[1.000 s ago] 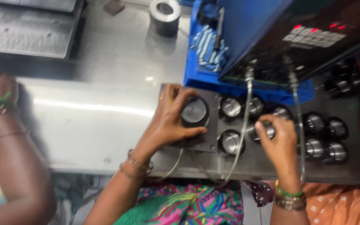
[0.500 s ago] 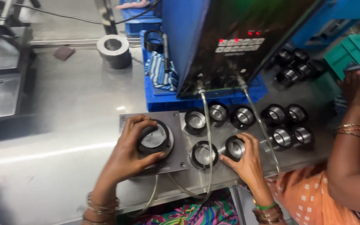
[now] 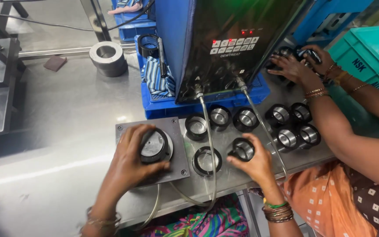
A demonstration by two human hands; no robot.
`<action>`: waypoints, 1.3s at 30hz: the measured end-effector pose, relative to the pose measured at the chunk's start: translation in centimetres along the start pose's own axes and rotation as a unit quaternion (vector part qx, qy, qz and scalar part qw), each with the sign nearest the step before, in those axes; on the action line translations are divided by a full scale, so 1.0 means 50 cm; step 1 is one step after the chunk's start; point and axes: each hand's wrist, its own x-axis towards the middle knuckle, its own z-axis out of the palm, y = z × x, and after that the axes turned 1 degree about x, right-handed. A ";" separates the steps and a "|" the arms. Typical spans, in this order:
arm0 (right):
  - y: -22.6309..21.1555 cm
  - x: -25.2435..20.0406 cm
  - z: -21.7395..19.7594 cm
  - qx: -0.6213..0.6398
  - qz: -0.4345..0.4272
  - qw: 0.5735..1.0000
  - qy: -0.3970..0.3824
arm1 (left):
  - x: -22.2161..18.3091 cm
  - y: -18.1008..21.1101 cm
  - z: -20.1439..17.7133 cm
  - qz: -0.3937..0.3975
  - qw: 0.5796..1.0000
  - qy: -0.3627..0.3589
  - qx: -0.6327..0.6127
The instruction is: Inspecting and measuring metal rings using a specialized testing fixture and digital display.
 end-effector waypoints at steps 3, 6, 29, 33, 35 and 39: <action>0.000 0.008 -0.020 0.108 0.034 0.994 -0.006 | 0.008 0.017 0.008 -0.014 0.998 0.024 0.065; -0.048 0.023 -0.040 0.165 -0.062 0.984 0.005 | 0.010 0.026 0.001 -0.003 0.998 0.031 0.045; -0.437 0.083 0.123 0.025 -0.382 0.916 -0.119 | -0.267 -0.251 -0.150 -0.193 0.944 0.260 0.069; -0.429 0.087 0.124 0.042 -0.372 0.916 -0.141 | -0.200 -0.168 -0.145 -0.179 0.846 0.259 0.431; -0.430 0.091 0.121 0.041 -0.366 0.917 -0.153 | -0.150 -0.140 -0.116 -0.142 0.779 0.279 0.543; -0.415 0.081 0.142 0.057 -0.373 0.916 -0.136 | -0.067 -0.062 -0.031 -0.050 0.980 0.188 -0.029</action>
